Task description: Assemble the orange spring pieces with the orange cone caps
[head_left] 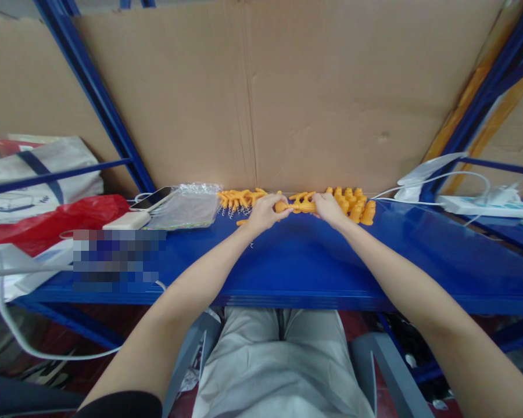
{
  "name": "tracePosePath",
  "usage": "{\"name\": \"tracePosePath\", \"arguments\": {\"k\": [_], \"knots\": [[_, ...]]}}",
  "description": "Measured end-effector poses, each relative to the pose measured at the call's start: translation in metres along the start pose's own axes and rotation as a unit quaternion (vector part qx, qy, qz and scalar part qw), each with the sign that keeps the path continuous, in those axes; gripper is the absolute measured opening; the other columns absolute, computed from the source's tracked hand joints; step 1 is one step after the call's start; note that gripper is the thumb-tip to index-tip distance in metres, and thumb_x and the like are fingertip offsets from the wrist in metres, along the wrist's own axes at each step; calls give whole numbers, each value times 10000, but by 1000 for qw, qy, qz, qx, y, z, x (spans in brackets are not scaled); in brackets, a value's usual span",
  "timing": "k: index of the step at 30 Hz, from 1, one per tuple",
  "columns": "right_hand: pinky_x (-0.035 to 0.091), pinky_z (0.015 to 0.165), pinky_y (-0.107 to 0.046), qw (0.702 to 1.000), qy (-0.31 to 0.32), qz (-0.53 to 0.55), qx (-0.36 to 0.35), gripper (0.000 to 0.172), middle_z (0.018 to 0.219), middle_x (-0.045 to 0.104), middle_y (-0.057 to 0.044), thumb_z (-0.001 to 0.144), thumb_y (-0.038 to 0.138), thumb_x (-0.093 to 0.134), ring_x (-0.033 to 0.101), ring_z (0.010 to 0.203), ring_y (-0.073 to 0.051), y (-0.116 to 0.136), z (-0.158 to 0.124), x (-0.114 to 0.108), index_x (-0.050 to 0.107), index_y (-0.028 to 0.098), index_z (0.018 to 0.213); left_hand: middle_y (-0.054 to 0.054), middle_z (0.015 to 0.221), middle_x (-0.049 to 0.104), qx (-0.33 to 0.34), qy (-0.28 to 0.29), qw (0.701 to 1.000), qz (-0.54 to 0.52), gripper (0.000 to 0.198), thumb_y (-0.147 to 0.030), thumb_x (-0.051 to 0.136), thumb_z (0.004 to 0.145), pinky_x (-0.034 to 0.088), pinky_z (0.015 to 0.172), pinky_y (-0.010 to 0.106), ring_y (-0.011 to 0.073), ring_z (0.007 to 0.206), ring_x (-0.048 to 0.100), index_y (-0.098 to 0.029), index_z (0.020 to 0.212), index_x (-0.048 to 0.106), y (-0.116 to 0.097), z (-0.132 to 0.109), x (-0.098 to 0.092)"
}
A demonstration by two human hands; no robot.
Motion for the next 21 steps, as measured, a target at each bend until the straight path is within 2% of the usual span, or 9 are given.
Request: {"name": "tracePosePath", "arguments": {"k": [2, 5, 8, 10, 12, 14, 16, 18, 21], "knots": [[354, 421, -249, 993, 44, 73, 81, 453, 399, 470, -19, 958, 238, 307, 426, 373, -132, 5, -3, -2, 547, 194, 576, 21, 862, 742, 15, -1, 1000, 18, 118, -269, 744, 828, 486, 765, 265, 154, 783, 662, -187, 895, 693, 0, 0, 1], [214, 366, -222, 957, 107, 178, 205, 414, 398, 434, 4, 956, 245, 347, 317, 337, -90, 10, -6, -5, 495, 195, 573, 28, 859, 740, 19, 1, 1000, 18, 126, -268, 750, 813, 488, 763, 270, 161, 788, 663, -184, 892, 699, -1, 0, 2], [166, 368, -226, 940, 138, 201, 239, 420, 399, 418, 9, 960, 278, 352, 270, 337, -84, 8, -5, -4, 500, 196, 576, 18, 811, 721, -7, 12, 1000, -21, 146, -271, 764, 784, 482, 732, 262, 152, 747, 648, -174, 867, 692, 1, 2, 3], [215, 389, -236, 952, 113, 200, 200, 422, 411, 431, 5, 960, 320, 364, 296, 356, -97, 4, -2, -1, 511, 199, 583, -10, 711, 674, -52, 31, 996, -71, 160, -276, 769, 774, 463, 659, 240, 127, 651, 608, -164, 839, 674, 4, 3, 3], [324, 455, -251, 976, 56, 175, 114, 419, 453, 478, -5, 960, 371, 387, 400, 414, -122, -1, -1, 1, 524, 202, 601, -41, 621, 606, -109, 49, 985, -126, 187, -294, 774, 770, 424, 570, 214, 99, 553, 550, -158, 806, 649, 7, 4, 4], [426, 583, -277, 993, -1, 119, 8, 400, 534, 550, -22, 954, 404, 413, 529, 536, -160, -4, -1, 3, 528, 210, 624, -54, 592, 572, -153, 55, 971, -174, 222, -316, 784, 764, 390, 511, 196, 80, 500, 520, -161, 782, 626, 9, 4, 5], [465, 706, -302, 995, -40, 56, -66, 375, 619, 609, -41, 953, 397, 413, 603, 666, -194, -8, -1, 4, 518, 222, 638, -54, 597, 572, -172, 57, 961, -209, 235, -324, 788, 760, 383, 490, 188, 73, 487, 523, -166, 779, 615, 9, 4, 6], [474, 772, -317, 994, -59, 15, -90, 360, 669, 640, -56, 956, 361, 385, 632, 742, -215, -11, -1, 5, 506, 232, 643, -59, 590, 564, -174, 56, 958, -223, 221, -311, 781, 759, 381, 484, 184, 71, 483, 520, -169, 783, 613, 7, 3, 7], [483, 786, -328, 994, -63, 0, -84, 368, 683, 655, -65, 956, 328, 343, 645, 762, -226, -13, 0, 6, 507, 234, 640, -70, 569, 535, -166, 53, 963, -207, 193, -291, 767, 756, 365, 483, 189, 78, 487, 503, -170, 785, 619, 6, 1, 9]]}}
Point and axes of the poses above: each hand's wrist, its own z-axis towards the middle knuckle, its own x-axis out of the palm, y = z × x, the point moved 1 cm from there along z, towards the middle knuckle
